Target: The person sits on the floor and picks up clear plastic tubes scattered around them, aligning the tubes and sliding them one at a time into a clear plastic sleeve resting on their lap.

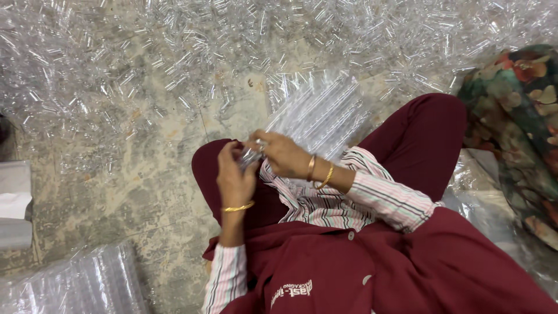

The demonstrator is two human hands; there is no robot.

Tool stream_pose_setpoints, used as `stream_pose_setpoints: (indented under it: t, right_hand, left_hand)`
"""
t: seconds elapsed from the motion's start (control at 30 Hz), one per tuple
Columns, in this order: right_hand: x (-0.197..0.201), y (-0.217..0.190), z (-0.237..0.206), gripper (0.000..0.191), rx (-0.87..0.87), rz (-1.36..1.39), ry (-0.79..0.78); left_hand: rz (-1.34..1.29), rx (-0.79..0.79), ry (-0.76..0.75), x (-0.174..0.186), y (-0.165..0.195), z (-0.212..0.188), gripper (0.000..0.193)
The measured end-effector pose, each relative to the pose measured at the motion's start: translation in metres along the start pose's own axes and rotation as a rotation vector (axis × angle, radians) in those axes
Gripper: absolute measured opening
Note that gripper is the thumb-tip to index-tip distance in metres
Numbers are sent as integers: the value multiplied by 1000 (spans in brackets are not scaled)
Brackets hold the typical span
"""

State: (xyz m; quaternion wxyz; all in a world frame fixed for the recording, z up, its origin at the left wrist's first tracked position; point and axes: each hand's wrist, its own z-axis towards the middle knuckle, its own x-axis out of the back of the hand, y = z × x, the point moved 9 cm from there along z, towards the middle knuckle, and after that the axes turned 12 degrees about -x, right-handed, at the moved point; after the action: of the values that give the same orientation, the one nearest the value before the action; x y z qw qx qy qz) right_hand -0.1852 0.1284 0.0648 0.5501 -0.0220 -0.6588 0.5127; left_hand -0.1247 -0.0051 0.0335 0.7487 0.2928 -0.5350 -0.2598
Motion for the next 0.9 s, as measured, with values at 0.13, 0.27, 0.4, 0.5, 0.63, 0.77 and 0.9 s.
stream_pose_setpoints:
  t: [0.13, 0.27, 0.4, 0.5, 0.63, 0.77, 0.9]
  right_hand:
    - [-2, -8, -3, 75, 120, 77, 53]
    - [-12, -2, -4, 77, 114, 68, -53]
    - [-19, -10, -11, 74, 168, 84, -105]
    - [-16, -2, -14, 65, 161, 164, -169]
    - [9, 31, -11, 73, 113, 131, -95]
    - [5, 65, -26, 107, -57, -48, -193]
    - [4, 33, -66, 124, 188, 3, -82]
  left_hand:
    - [-363, -90, 120, -55, -10, 31, 43]
    - [-603, 33, 72, -103, -27, 50, 49]
    - [-114, 227, -78, -111, -53, 52, 33]
    - [-108, 261, -68, -104, -67, 47, 25]
    - [-383, 88, 85, -92, -69, 41, 15]
    - [-921, 423, 197, -99, -90, 26, 20]
    - [-1372, 431, 296, -90, -54, 29, 16]
